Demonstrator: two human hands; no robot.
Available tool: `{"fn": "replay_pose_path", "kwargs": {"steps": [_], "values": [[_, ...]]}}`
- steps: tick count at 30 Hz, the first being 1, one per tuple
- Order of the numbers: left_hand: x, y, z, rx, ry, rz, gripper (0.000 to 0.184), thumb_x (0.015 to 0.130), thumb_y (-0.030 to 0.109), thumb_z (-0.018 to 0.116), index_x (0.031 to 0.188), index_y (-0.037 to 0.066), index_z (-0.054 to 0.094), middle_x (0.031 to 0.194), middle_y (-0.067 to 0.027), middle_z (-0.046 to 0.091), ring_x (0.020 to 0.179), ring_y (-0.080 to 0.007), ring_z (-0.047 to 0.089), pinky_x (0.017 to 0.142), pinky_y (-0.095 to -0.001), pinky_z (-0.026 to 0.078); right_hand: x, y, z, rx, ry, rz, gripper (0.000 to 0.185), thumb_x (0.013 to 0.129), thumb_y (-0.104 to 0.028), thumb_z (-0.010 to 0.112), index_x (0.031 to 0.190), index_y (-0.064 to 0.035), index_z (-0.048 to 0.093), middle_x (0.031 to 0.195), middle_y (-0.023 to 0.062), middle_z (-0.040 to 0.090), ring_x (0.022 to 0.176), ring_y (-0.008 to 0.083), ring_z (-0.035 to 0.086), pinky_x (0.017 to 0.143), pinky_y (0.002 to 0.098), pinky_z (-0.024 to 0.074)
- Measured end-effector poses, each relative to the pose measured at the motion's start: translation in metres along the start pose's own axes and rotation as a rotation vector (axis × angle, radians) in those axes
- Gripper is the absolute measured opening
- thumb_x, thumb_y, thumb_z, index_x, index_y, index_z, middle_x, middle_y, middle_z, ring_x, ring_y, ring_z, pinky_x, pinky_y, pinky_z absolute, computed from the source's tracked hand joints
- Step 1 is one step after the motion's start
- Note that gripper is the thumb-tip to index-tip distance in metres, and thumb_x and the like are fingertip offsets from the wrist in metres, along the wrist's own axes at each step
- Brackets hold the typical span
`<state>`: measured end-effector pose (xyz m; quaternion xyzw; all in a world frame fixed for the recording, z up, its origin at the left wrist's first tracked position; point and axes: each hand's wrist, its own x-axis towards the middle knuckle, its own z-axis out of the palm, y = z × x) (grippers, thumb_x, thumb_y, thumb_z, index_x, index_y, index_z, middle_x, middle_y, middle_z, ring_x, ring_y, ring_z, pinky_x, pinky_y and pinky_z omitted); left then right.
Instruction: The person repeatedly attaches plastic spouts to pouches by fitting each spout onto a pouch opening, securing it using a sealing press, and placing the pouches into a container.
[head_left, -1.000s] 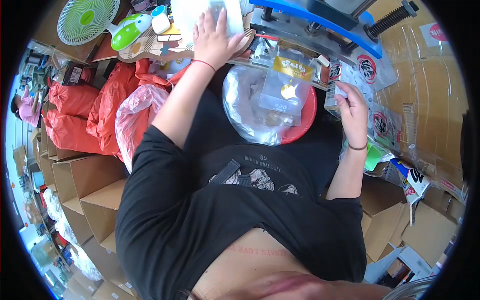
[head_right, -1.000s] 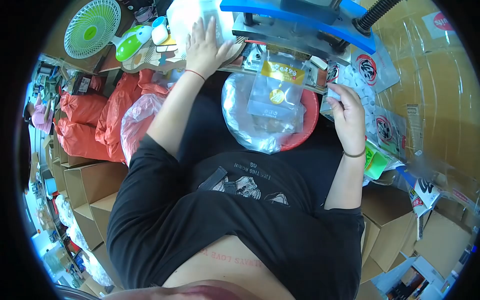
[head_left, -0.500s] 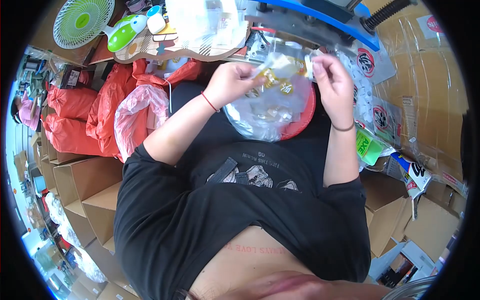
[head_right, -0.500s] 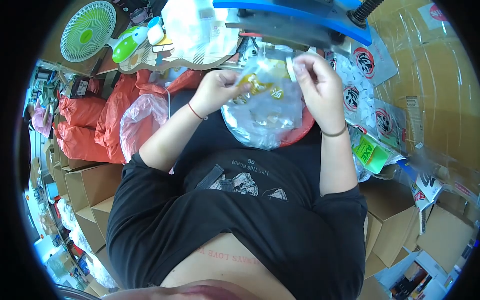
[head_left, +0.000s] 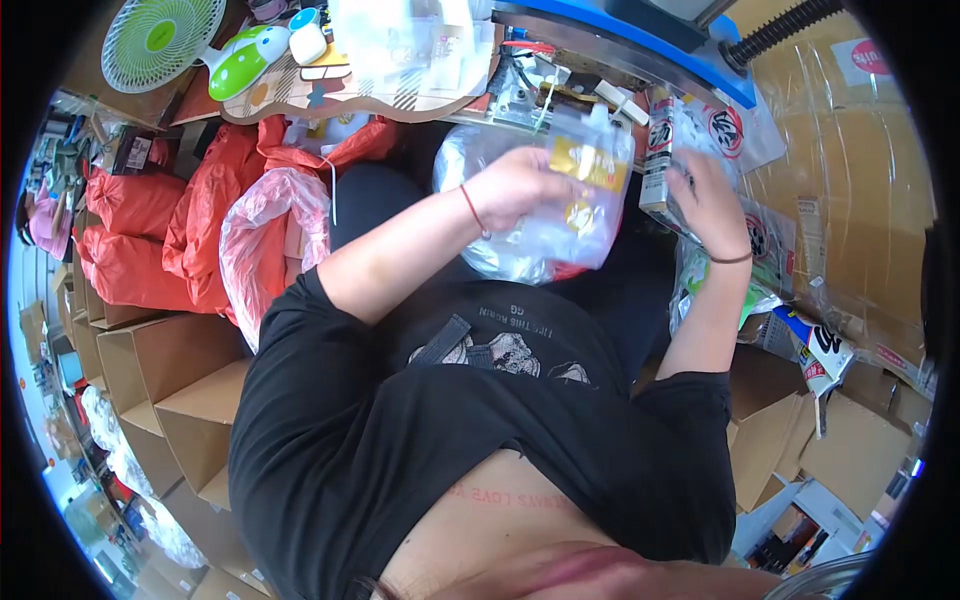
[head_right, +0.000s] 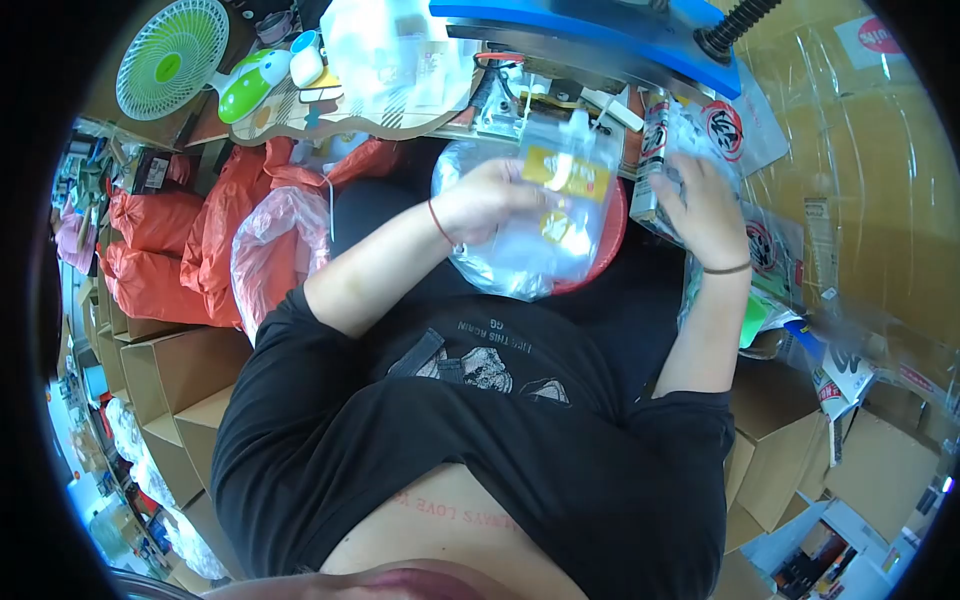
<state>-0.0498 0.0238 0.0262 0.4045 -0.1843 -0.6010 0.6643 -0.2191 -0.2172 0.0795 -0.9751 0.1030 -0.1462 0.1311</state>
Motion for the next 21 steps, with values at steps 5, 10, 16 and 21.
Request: {"fn": "replay_pose_path", "kwargs": {"steps": [5, 10, 16, 21], "values": [[0.029, 0.026, -0.023, 0.007, 0.181, -0.040, 0.032, 0.086, 0.005, 0.072, 0.115, -0.005, 0.063, 0.109, -0.0123, 0.070, 0.096, -0.0194, 0.069, 0.086, -0.0294, 0.055, -0.021, 0.014, 0.000, 0.186, -0.500, 0.053, 0.033, 0.098, -0.029, 0.054, 0.114, 0.0004, 0.058, 0.105, 0.0174, 0.056, 0.099, 0.0348, 0.055, 0.092, 0.0373, 0.0434], [0.029, 0.036, -0.066, 0.999, 0.689, 0.422, 0.062, 0.085, 0.032, 0.076, 0.131, 0.000, 0.050, 0.129, -0.0231, 0.057, 0.119, -0.0318, 0.058, 0.094, -0.0454, 0.049, -0.049, 0.011, -0.010, 0.414, -0.262, -0.006, 0.025, 0.093, -0.007, 0.057, 0.116, 0.0023, 0.058, 0.106, 0.0112, 0.062, 0.106, 0.0233, 0.059, 0.097, 0.0331, 0.0434], [-0.027, 0.044, -0.122, 2.250, 0.642, 0.619, 0.059, 0.087, 0.031, 0.068, 0.139, 0.011, 0.048, 0.142, -0.0206, 0.048, 0.131, -0.0380, 0.045, 0.107, -0.0483, 0.039, -0.052, 0.011, -0.013, 0.460, -0.095, 0.368, 0.027, 0.093, -0.001, 0.059, 0.120, 0.0008, 0.056, 0.104, 0.0053, 0.065, 0.088, 0.0112, 0.062, 0.082, 0.0251, 0.0487], [-0.033, 0.042, -0.096, 1.232, 0.622, 0.563, 0.022, 0.094, 0.012, 0.063, 0.113, 0.002, 0.066, 0.091, -0.0087, 0.071, 0.087, -0.0179, 0.067, 0.079, -0.0319, 0.053, -0.031, -0.010, -0.008, 0.742, 0.029, 0.486, 0.023, 0.089, -0.005, 0.067, 0.110, 0.0002, 0.061, 0.094, 0.0039, 0.065, 0.081, 0.0107, 0.059, 0.075, 0.0253, 0.0472]]}}
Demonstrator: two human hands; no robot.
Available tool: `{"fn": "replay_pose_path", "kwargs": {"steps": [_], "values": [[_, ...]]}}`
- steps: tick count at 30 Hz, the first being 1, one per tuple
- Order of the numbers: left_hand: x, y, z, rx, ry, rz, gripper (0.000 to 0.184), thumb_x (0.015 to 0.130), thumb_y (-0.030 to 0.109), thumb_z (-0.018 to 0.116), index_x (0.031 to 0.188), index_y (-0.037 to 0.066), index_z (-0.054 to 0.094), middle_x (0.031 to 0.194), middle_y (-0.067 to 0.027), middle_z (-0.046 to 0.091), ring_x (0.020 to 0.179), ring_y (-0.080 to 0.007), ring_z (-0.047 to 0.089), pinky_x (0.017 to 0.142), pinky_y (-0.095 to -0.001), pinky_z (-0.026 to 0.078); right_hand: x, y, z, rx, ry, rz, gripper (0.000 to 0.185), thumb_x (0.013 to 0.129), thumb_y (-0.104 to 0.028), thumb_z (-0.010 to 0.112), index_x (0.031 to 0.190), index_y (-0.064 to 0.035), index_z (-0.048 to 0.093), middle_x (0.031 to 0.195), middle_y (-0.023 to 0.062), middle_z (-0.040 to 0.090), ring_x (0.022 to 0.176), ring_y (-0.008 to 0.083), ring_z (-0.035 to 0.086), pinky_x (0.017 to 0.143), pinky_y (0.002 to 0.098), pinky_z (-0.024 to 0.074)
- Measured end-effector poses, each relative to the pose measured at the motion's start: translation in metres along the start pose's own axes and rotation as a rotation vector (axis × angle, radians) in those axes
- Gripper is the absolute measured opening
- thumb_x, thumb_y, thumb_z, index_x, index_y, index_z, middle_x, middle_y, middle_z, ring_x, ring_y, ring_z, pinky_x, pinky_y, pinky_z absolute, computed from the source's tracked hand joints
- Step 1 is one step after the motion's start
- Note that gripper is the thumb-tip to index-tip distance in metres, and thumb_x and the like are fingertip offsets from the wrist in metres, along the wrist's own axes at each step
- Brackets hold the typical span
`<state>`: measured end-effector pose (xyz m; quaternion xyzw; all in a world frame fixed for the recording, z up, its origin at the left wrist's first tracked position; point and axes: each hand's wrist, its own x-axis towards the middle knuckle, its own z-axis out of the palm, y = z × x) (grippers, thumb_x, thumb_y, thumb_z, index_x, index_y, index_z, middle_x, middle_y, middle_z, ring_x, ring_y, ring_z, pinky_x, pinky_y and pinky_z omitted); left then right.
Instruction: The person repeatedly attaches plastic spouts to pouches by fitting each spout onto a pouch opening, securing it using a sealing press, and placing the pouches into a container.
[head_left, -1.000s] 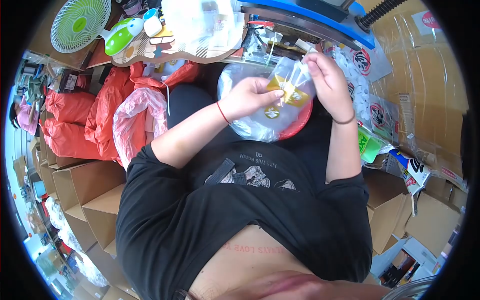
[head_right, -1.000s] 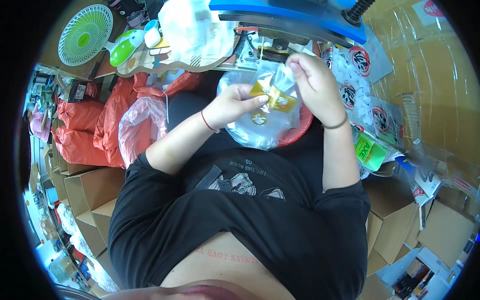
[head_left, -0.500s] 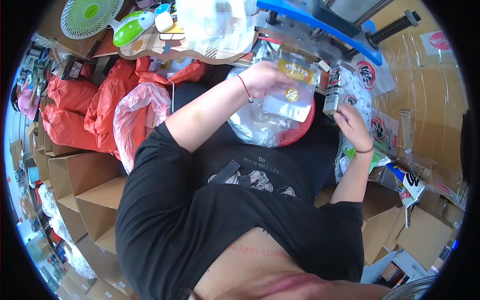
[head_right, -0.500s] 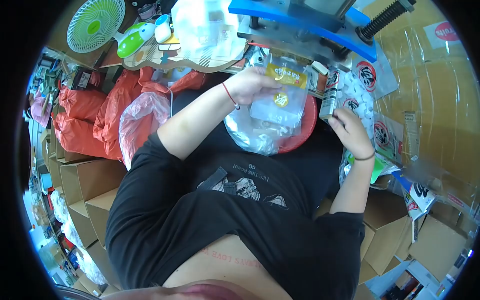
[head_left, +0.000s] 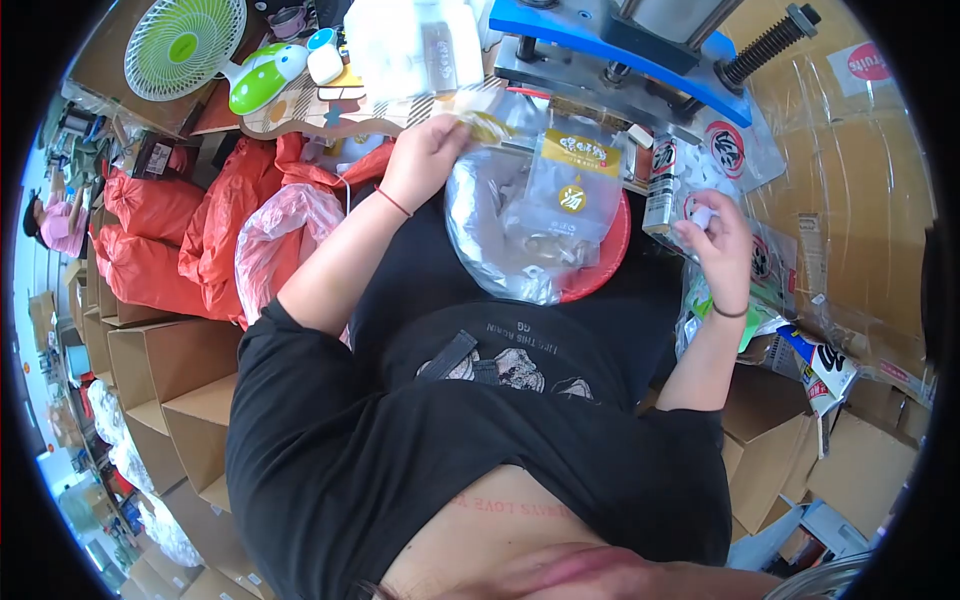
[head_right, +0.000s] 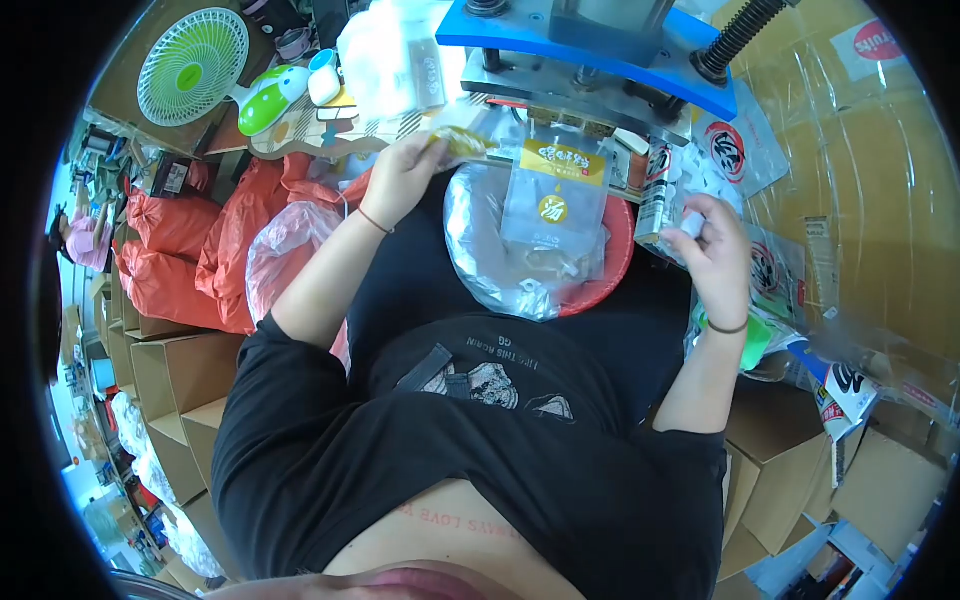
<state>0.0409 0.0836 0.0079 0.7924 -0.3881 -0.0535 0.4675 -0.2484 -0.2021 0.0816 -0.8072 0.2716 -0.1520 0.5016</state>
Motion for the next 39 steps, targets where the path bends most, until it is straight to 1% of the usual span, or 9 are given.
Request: {"fn": "replay_pose_path", "kwargs": {"steps": [2, 9, 13, 15, 20, 28, 31, 35, 39], "values": [[-0.008, 0.010, 0.010, -0.412, -0.105, -0.141, 0.020, 0.095, 0.017, 0.067, 0.093, -0.002, 0.071, 0.076, 0.0002, 0.068, 0.073, -0.0037, 0.059, 0.067, -0.0240, 0.050, 0.007, -0.021, 0.020, -0.291, -0.005, -0.419, 0.018, 0.087, -0.012, 0.071, 0.100, -0.0010, 0.065, 0.087, 0.0038, 0.064, 0.077, 0.0130, 0.057, 0.072, 0.0276, 0.0462], [-0.024, 0.065, 0.038, -0.395, -0.370, -0.249, 0.021, 0.088, 0.017, 0.077, 0.099, -0.001, 0.072, 0.082, 0.0014, 0.069, 0.073, -0.0024, 0.058, 0.066, -0.0206, 0.048, 0.020, -0.054, 0.071, 0.157, -0.071, -0.358, 0.023, 0.104, -0.021, 0.052, 0.111, 0.0002, 0.060, 0.084, -0.0028, 0.058, 0.075, 0.0079, 0.052, 0.068, 0.0215, 0.0428], [-0.032, 0.082, 0.049, -0.571, -0.479, -0.310, 0.022, 0.091, 0.019, 0.074, 0.100, -0.001, 0.072, 0.084, 0.0003, 0.070, 0.076, -0.0029, 0.060, 0.069, -0.0206, 0.050, 0.027, -0.061, 0.082, 0.006, -0.008, -0.479, 0.018, 0.102, -0.017, 0.057, 0.107, -0.0005, 0.061, 0.086, -0.0017, 0.059, 0.078, 0.0072, 0.053, 0.071, 0.0223, 0.0436], [-0.036, 0.087, 0.055, -0.926, -0.533, -0.420, 0.019, 0.093, 0.017, 0.070, 0.099, -0.001, 0.071, 0.085, 0.0001, 0.070, 0.074, -0.0030, 0.060, 0.069, -0.0209, 0.049, 0.032, -0.057, 0.070, -0.448, 0.078, -0.699, 0.016, 0.101, -0.015, 0.059, 0.103, -0.0001, 0.062, 0.088, -0.0007, 0.061, 0.080, 0.0070, 0.054, 0.071, 0.0220, 0.0437], [-0.043, 0.088, 0.069, -0.945, -0.622, -0.430, 0.021, 0.095, 0.019, 0.069, 0.103, -0.001, 0.071, 0.090, -0.0016, 0.072, 0.078, -0.0037, 0.062, 0.071, -0.0199, 0.049, 0.022, -0.053, 0.065, 0.144, 0.074, -0.427, 0.012, 0.093, -0.013, 0.069, 0.097, -0.0020, 0.065, 0.076, -0.0024, 0.060, 0.071, 0.0032, 0.052, 0.064, 0.0207, 0.0441], [-0.050, 0.102, 0.079, -1.229, -0.767, -0.650, 0.026, 0.094, 0.017, 0.069, 0.113, 0.001, 0.067, 0.100, -0.0042, 0.072, 0.088, -0.0096, 0.067, 0.079, -0.0242, 0.053, 0.024, -0.046, 0.033, -0.263, -0.424, -0.344, 0.031, 0.105, -0.028, 0.049, 0.108, -0.0004, 0.062, 0.097, 0.0085, 0.063, 0.094, 0.0189, 0.060, 0.086, 0.0301, 0.0460], [-0.048, 0.095, 0.083, -1.262, -0.793, -0.681, 0.028, 0.090, 0.011, 0.071, 0.115, 0.000, 0.066, 0.102, -0.0056, 0.072, 0.088, -0.0109, 0.068, 0.079, -0.0250, 0.054, 0.030, -0.032, 0.012, -0.537, -0.156, -0.477, 0.038, 0.101, -0.025, 0.053, 0.132, -0.0023, 0.055, 0.130, 0.0209, 0.057, 0.121, 0.0355, 0.055, 0.102, 0.0393, 0.0429], [-0.019, 0.076, 0.078, -1.248, -0.617, -0.642, 0.032, 0.084, 0.001, 0.073, 0.115, -0.002, 0.066, 0.104, -0.0069, 0.071, 0.091, -0.0145, 0.069, 0.083, -0.0313, 0.057, 0.037, 0.038, -0.002, -1.119, 0.034, -0.350, 0.048, 0.089, -0.011, 0.064, 0.135, -0.0099, 0.052, 0.133, 0.0249, 0.050, 0.118, 0.0457, 0.052, 0.097, 0.0449, 0.0455], [0.024, 0.063, 0.068, -1.141, -0.545, -0.661, 0.029, 0.090, 0.004, 0.067, 0.117, -0.003, 0.061, 0.113, -0.0118, 0.068, 0.104, -0.0189, 0.068, 0.089, -0.0322, 0.057, 0.041, 0.040, 0.008, -0.863, 0.031, -0.240, 0.043, 0.086, -0.008, 0.066, 0.128, -0.0112, 0.056, 0.125, 0.0233, 0.053, 0.110, 0.0441, 0.055, 0.090, 0.0448, 0.0480]]}}
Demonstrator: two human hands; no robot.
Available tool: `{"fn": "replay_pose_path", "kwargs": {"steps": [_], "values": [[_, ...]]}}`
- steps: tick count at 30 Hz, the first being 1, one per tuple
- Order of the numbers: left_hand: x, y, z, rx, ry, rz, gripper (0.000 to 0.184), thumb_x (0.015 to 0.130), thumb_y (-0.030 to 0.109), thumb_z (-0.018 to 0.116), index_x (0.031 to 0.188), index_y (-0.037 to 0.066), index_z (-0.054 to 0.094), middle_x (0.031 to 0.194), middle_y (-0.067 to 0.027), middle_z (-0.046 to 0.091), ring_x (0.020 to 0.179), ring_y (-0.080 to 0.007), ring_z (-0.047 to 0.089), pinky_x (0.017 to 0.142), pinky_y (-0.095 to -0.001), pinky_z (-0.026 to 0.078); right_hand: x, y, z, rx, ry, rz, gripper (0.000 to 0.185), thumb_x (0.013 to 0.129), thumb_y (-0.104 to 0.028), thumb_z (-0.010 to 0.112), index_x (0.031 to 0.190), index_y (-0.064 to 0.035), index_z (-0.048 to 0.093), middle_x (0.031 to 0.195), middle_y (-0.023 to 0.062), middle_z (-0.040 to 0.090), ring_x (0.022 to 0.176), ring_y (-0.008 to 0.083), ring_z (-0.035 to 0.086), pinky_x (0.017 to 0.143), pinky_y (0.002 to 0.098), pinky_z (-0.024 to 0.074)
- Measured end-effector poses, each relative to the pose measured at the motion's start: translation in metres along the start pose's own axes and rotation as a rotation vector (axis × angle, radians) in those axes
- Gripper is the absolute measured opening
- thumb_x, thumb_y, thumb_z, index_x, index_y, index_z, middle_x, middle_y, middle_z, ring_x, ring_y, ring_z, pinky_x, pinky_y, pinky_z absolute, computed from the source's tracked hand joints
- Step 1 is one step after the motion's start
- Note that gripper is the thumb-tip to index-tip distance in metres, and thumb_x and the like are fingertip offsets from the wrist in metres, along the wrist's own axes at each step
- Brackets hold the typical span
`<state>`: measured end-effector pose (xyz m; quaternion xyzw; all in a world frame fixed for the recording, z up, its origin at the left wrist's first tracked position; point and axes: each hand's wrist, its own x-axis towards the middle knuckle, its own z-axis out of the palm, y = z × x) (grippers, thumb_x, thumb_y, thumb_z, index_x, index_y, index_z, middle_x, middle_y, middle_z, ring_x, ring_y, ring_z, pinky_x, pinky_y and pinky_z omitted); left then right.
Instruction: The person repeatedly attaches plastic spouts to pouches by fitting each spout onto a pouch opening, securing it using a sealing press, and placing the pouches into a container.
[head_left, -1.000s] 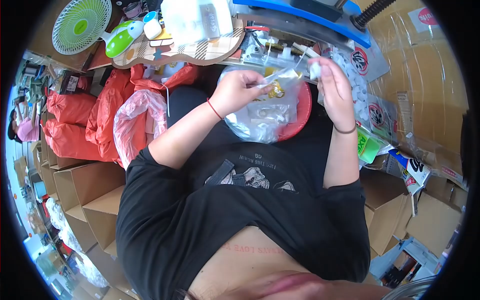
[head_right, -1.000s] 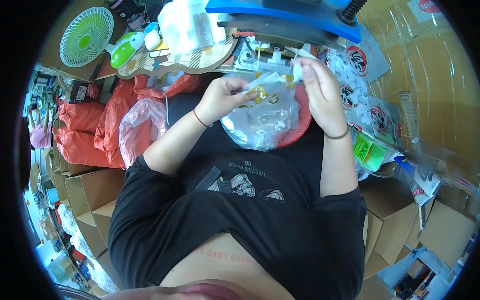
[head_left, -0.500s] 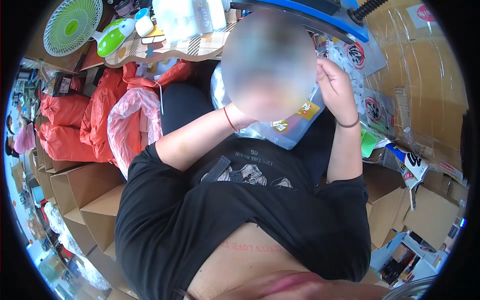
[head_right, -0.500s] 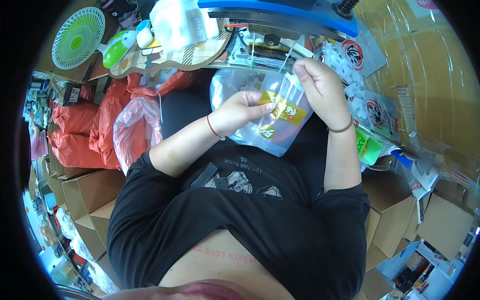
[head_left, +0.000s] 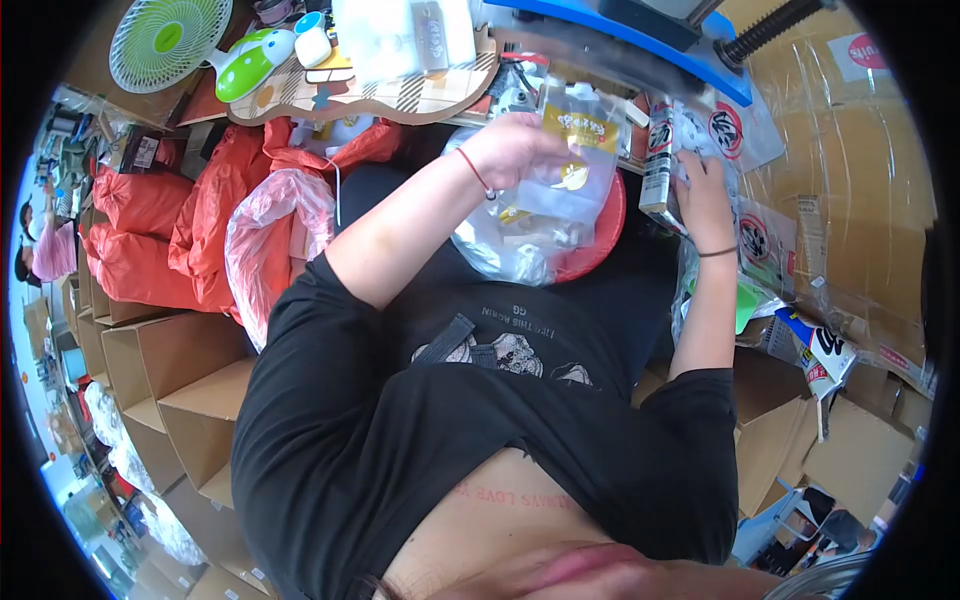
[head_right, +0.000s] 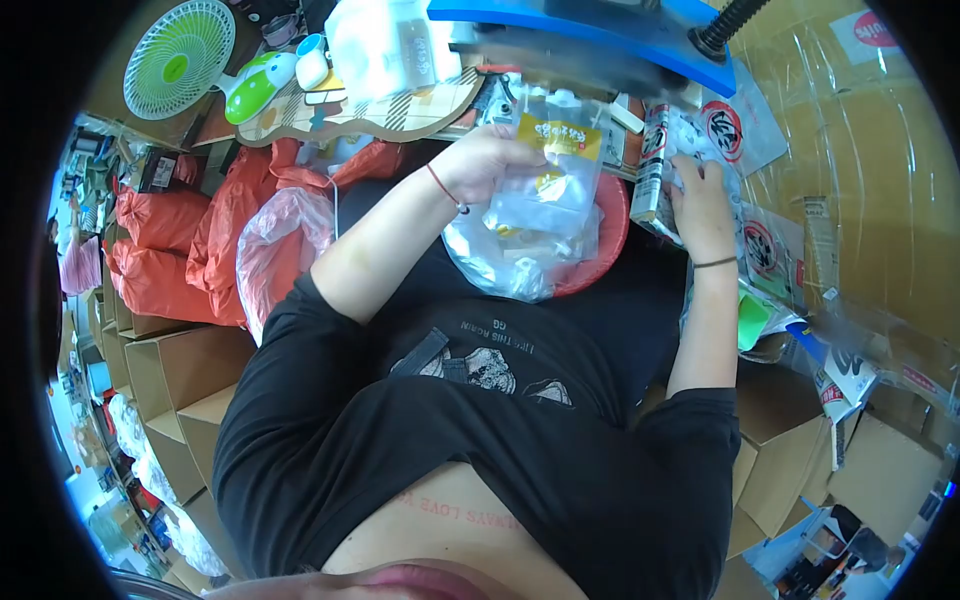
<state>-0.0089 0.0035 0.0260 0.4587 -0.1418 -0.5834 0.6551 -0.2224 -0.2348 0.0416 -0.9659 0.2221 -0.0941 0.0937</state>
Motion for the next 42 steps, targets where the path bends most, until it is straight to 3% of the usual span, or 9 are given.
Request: {"fn": "replay_pose_path", "kwargs": {"steps": [4, 6, 8, 10, 14, 22, 25, 40, 42], "values": [[0.000, -0.005, -0.002, 0.101, 0.126, 0.132, 0.044, 0.089, 0.014, 0.073, 0.124, -0.004, 0.053, 0.107, -0.0096, 0.069, 0.089, -0.0175, 0.068, 0.076, -0.0312, 0.056, -0.007, -0.004, -0.007, -0.055, 0.061, -0.008, 0.035, 0.086, -0.008, 0.065, 0.121, -0.0094, 0.059, 0.117, 0.0178, 0.057, 0.103, 0.0390, 0.058, 0.084, 0.0435, 0.0494], [-0.004, 0.012, -0.020, 0.590, 0.490, 0.299, 0.056, 0.085, 0.017, 0.076, 0.128, -0.005, 0.048, 0.116, -0.0167, 0.063, 0.101, -0.0263, 0.064, 0.085, -0.0374, 0.054, -0.006, -0.003, -0.008, -0.093, 0.086, -0.032, 0.033, 0.086, -0.008, 0.065, 0.119, -0.0086, 0.060, 0.115, 0.0155, 0.059, 0.101, 0.0378, 0.059, 0.084, 0.0429, 0.0497], [0.009, 0.030, -0.070, 1.225, 0.855, 1.041, 0.063, 0.087, 0.032, 0.072, 0.135, 0.001, 0.046, 0.134, -0.0261, 0.051, 0.124, -0.0374, 0.051, 0.101, -0.0487, 0.044, -0.007, -0.004, -0.010, -0.104, 0.125, -0.125, 0.030, 0.086, -0.008, 0.064, 0.116, -0.0070, 0.062, 0.112, 0.0133, 0.062, 0.100, 0.0372, 0.061, 0.084, 0.0426, 0.0499], [-0.002, 0.043, -0.100, 1.843, 1.081, 0.849, 0.067, 0.090, 0.047, 0.061, 0.143, 0.009, 0.043, 0.146, -0.0291, 0.038, 0.137, -0.0434, 0.036, 0.112, -0.0534, 0.031, -0.007, -0.001, -0.005, -0.069, 0.146, -0.135, 0.029, 0.086, -0.008, 0.064, 0.115, -0.0062, 0.062, 0.111, 0.0133, 0.063, 0.101, 0.0376, 0.061, 0.084, 0.0426, 0.0499], [-0.036, 0.013, -0.103, 2.088, 0.588, 0.776, 0.055, 0.092, 0.040, 0.059, 0.138, 0.012, 0.051, 0.143, -0.0197, 0.049, 0.135, -0.0372, 0.043, 0.111, -0.0495, 0.034, -0.002, 0.007, -0.011, -0.083, 0.085, -0.095, 0.025, 0.088, -0.008, 0.063, 0.113, -0.0049, 0.062, 0.109, 0.0150, 0.066, 0.103, 0.0392, 0.061, 0.086, 0.0409, 0.0498], [-0.050, -0.005, -0.066, 0.687, 0.405, 0.513, 0.022, 0.094, 0.021, 0.069, 0.098, 0.000, 0.073, 0.079, -0.0028, 0.071, 0.074, -0.0056, 0.062, 0.070, -0.0246, 0.050, -0.012, -0.044, -0.024, 0.331, 0.258, -0.075, 0.019, 0.095, -0.014, 0.060, 0.110, -0.0029, 0.064, 0.103, 0.0125, 0.067, 0.095, 0.0272, 0.064, 0.085, 0.0346, 0.0483], [-0.053, -0.010, -0.035, 0.833, 0.280, 0.369, 0.024, 0.086, 0.022, 0.078, 0.093, -0.001, 0.074, 0.076, -0.0014, 0.070, 0.065, -0.0033, 0.058, 0.061, -0.0232, 0.049, -0.006, -0.080, -0.022, 0.654, 0.089, -0.309, 0.021, 0.097, -0.018, 0.061, 0.106, 0.0002, 0.066, 0.096, 0.0080, 0.064, 0.087, 0.0190, 0.059, 0.081, 0.0299, 0.0456], [-0.050, -0.046, 0.038, 0.071, -0.214, -0.120, 0.024, 0.092, 0.013, 0.069, 0.113, 0.002, 0.069, 0.102, -0.0042, 0.072, 0.090, -0.0102, 0.067, 0.081, -0.0255, 0.053, 0.014, -0.072, -0.059, 0.492, -0.196, -0.353, 0.020, 0.094, -0.015, 0.064, 0.106, 0.0005, 0.065, 0.089, 0.0069, 0.060, 0.086, 0.0183, 0.058, 0.079, 0.0286, 0.0457], [-0.039, -0.045, 0.030, 0.053, -0.173, -0.049, 0.024, 0.090, 0.011, 0.070, 0.112, 0.001, 0.069, 0.103, -0.0054, 0.072, 0.091, -0.0117, 0.068, 0.081, -0.0262, 0.054, 0.010, -0.039, -0.047, 0.788, -0.064, 0.052, 0.031, 0.092, -0.011, 0.064, 0.121, -0.0003, 0.060, 0.097, 0.0058, 0.061, 0.090, 0.0181, 0.057, 0.085, 0.0300, 0.0452]]}}
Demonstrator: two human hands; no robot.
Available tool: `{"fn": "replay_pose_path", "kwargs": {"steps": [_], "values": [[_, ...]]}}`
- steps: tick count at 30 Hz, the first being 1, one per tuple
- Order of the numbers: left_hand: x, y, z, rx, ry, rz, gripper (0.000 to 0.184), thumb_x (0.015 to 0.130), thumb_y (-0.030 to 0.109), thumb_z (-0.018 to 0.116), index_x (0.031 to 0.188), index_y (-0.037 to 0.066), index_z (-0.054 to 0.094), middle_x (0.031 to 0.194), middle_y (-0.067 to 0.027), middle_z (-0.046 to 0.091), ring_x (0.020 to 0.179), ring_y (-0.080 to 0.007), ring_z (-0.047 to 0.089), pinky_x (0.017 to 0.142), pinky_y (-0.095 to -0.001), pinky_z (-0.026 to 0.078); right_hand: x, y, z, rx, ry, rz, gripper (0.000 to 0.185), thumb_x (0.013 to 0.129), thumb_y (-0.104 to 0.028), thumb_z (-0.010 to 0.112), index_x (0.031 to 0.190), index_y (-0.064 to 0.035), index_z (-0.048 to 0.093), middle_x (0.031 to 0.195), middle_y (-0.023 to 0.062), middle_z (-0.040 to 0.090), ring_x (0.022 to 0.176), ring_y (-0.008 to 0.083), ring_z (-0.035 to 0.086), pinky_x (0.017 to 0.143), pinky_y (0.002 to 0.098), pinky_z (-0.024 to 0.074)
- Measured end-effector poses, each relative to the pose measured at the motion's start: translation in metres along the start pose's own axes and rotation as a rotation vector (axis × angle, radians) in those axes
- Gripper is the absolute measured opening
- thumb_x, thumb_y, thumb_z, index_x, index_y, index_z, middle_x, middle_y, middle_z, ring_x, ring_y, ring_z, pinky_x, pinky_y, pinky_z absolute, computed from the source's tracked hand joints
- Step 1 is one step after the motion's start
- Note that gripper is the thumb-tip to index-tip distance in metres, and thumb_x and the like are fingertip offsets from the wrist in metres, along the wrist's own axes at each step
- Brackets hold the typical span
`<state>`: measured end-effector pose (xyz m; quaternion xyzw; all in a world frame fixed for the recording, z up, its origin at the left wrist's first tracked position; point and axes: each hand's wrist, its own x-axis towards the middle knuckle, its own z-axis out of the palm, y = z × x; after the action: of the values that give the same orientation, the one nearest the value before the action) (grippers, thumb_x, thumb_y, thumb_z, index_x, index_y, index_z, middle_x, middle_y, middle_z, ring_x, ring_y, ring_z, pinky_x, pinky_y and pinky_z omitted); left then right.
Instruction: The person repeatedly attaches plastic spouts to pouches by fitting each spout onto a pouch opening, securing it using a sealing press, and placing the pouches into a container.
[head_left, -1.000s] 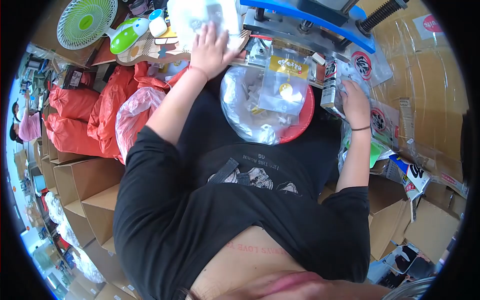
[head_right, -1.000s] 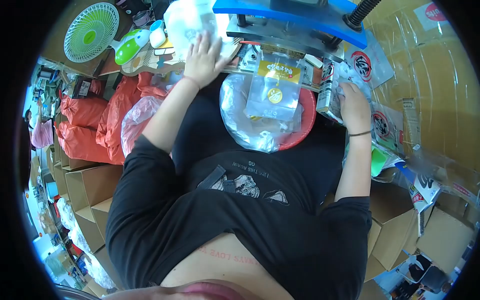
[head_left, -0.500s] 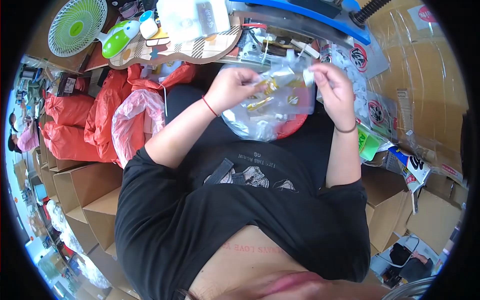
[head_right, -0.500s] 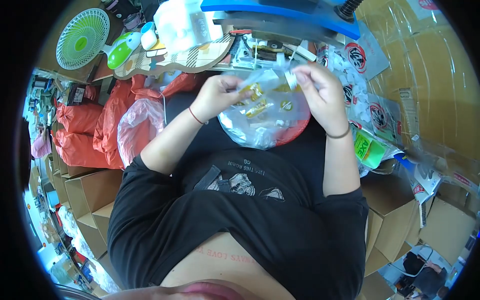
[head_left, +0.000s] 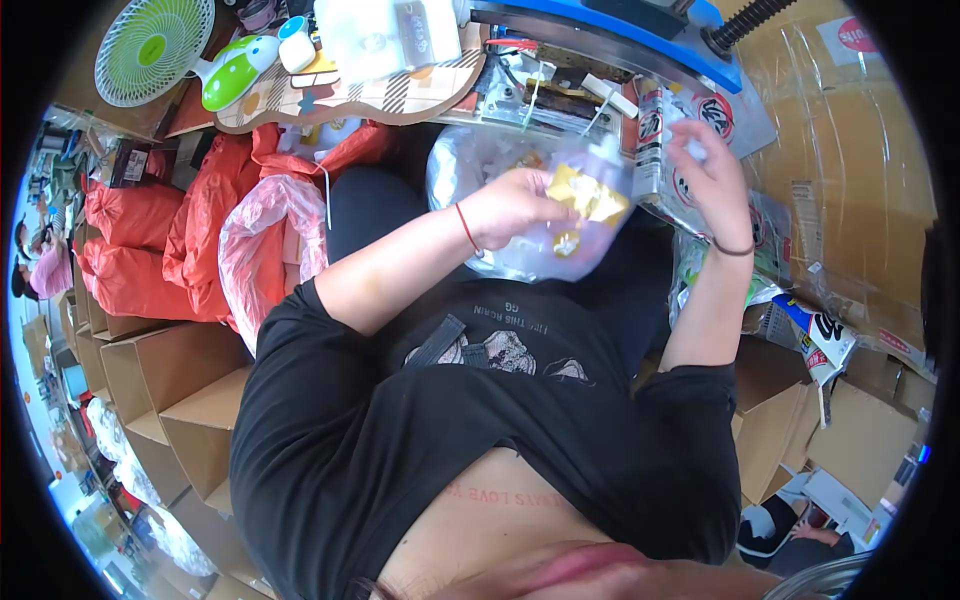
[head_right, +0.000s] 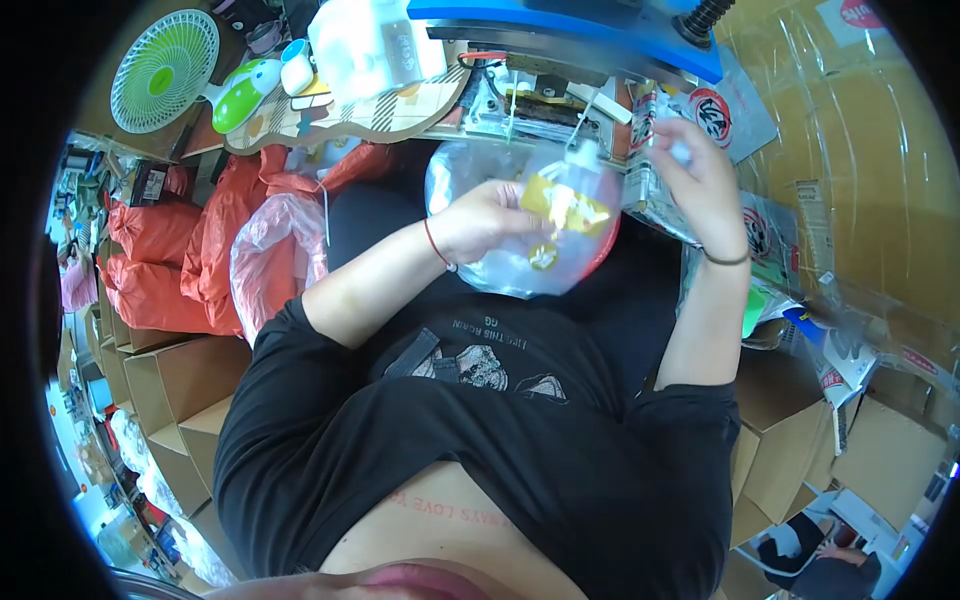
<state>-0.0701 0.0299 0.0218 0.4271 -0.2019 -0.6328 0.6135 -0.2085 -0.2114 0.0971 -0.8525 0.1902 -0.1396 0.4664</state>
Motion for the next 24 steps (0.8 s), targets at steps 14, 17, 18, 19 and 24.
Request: {"fn": "replay_pose_path", "kwargs": {"steps": [14, 17, 18, 19, 24], "values": [[0.017, 0.077, -0.126, 1.527, 1.188, 0.717, 0.067, 0.089, 0.045, 0.066, 0.138, 0.003, 0.047, 0.141, -0.0279, 0.045, 0.134, -0.0407, 0.043, 0.108, -0.0486, 0.037, -0.033, 0.038, 0.011, -0.443, 0.167, -0.101, 0.029, 0.095, -0.007, 0.060, 0.121, 0.0004, 0.051, 0.109, 0.0117, 0.064, 0.102, 0.0165, 0.062, 0.091, 0.0297, 0.0473], [-0.006, 0.059, -0.164, 2.094, 0.999, 0.498, 0.074, 0.088, 0.057, 0.060, 0.146, 0.014, 0.044, 0.152, -0.0185, 0.038, 0.140, -0.0391, 0.035, 0.114, -0.0530, 0.028, -0.033, 0.044, 0.015, -0.404, 0.280, -0.170, 0.026, 0.097, -0.011, 0.061, 0.119, 0.0001, 0.055, 0.110, 0.0132, 0.066, 0.098, 0.0180, 0.065, 0.088, 0.0302, 0.0491], [-0.021, 0.053, -0.148, 2.096, 0.790, 0.474, 0.075, 0.087, 0.056, 0.062, 0.146, 0.014, 0.044, 0.152, -0.0165, 0.038, 0.141, -0.0379, 0.034, 0.114, -0.0533, 0.027, -0.034, 0.047, 0.016, -0.220, 0.314, -0.057, 0.025, 0.097, -0.013, 0.061, 0.118, -0.0003, 0.057, 0.110, 0.0137, 0.067, 0.096, 0.0189, 0.066, 0.086, 0.0308, 0.0497], [-0.033, 0.051, -0.132, 2.130, 0.740, 0.557, 0.062, 0.089, 0.044, 0.064, 0.141, 0.012, 0.050, 0.144, -0.0146, 0.049, 0.135, -0.0326, 0.045, 0.109, -0.0473, 0.036, -0.034, 0.047, 0.018, -0.219, 0.318, -0.050, 0.025, 0.097, -0.013, 0.061, 0.118, -0.0003, 0.057, 0.110, 0.0137, 0.067, 0.096, 0.0189, 0.066, 0.086, 0.0308, 0.0497], [-0.034, 0.049, -0.126, 1.623, 0.828, 0.656, 0.031, 0.092, 0.017, 0.065, 0.121, 0.007, 0.066, 0.100, -0.0101, 0.072, 0.091, -0.0228, 0.068, 0.083, -0.0333, 0.053, -0.022, 0.007, 0.048, -0.398, 0.125, -0.290, 0.021, 0.099, -0.015, 0.056, 0.113, 0.0000, 0.061, 0.102, 0.0149, 0.067, 0.094, 0.0259, 0.065, 0.084, 0.0327, 0.0494]]}}
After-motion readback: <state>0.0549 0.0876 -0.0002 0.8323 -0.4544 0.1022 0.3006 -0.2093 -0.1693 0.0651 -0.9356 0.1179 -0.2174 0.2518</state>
